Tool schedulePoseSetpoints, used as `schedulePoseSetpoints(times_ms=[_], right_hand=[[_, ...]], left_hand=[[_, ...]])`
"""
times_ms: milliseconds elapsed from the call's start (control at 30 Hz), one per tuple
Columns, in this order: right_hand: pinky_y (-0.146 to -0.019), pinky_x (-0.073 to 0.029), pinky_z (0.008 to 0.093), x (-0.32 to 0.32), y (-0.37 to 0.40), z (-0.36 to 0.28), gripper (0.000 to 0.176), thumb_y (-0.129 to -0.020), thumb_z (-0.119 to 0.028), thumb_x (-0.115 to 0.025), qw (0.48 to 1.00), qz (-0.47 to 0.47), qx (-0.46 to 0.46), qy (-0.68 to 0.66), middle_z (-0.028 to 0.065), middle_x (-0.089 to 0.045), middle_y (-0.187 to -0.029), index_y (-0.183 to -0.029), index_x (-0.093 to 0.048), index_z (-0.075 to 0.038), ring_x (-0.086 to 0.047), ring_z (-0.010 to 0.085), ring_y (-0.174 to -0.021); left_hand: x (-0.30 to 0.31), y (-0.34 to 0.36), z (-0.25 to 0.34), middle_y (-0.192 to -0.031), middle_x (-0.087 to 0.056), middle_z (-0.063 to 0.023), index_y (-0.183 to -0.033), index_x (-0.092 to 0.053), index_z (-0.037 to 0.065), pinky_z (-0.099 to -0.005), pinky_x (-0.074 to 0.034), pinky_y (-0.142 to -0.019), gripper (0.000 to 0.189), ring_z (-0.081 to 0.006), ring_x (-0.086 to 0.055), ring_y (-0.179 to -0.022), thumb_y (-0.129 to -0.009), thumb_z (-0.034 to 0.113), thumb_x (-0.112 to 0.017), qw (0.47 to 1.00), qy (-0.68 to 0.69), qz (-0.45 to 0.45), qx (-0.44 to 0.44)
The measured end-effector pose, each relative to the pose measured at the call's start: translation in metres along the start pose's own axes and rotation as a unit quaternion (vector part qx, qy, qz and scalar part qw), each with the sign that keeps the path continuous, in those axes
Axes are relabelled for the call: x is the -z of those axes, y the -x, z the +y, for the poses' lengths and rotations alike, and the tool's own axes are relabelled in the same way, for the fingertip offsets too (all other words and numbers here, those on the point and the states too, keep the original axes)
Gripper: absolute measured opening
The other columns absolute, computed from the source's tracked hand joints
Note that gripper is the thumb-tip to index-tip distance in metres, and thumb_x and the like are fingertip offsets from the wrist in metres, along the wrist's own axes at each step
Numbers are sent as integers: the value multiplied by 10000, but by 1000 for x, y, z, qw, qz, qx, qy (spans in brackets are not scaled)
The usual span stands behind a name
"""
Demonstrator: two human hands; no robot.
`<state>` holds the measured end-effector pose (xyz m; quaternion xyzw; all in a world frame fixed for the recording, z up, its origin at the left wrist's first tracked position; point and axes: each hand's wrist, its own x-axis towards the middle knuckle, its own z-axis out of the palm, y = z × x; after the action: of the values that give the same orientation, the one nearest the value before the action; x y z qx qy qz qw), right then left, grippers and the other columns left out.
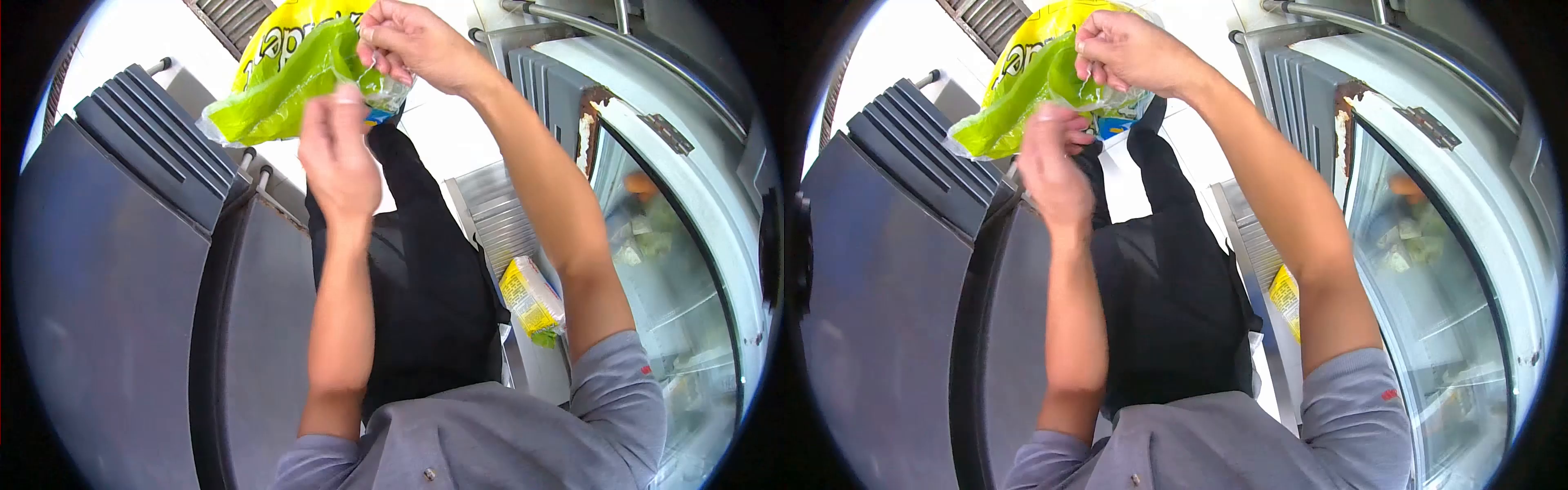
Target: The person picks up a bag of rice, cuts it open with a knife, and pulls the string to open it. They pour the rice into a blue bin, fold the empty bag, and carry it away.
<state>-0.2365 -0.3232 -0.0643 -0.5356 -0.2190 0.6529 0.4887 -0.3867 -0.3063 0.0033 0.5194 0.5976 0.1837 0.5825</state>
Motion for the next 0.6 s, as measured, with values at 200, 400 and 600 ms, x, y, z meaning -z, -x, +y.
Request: schedulePoseSetpoints(times_ms=[200, 400, 600], right_hand=[[-469, -410, 202, 3, 5, -9, 149, -917, -149, -506, 998, 12, -11, 58, 41, -602, -768, -942, -550, -10, -497, 64, -589], [-590, -438, 258, 14, 6, -27, 176, -846, -181, -594, 961, -63, -18, 268, 21, -613, -758, -915, -662, -34, -538, 105, -641], [-608, -444, 302, 9, -5, -30, 139, -777, -110, -595, 885, -166, 43, 434, 97, -617, -708, -854, -648, -8, -555, 182, -646]], left_hand=[[13, -71, 20, -644, -576, -82, -834, -630, -43, -270, -417, -514, 410, -139, -549, -534, -838, 364, -584, 941, -282, -152, 106], [16, -55, 23, -605, -566, -68, -854, -636, -49, -256, -412, -508, 359, -128, -528, -514, -854, 300, -549, 955, -211, -143, 154], [15, -46, 14, -587, -594, -123, -730, -610, -75, -313, -441, -534, 419, -177, -581, -548, -852, 309, -496, 967, -204, -104, 115]])
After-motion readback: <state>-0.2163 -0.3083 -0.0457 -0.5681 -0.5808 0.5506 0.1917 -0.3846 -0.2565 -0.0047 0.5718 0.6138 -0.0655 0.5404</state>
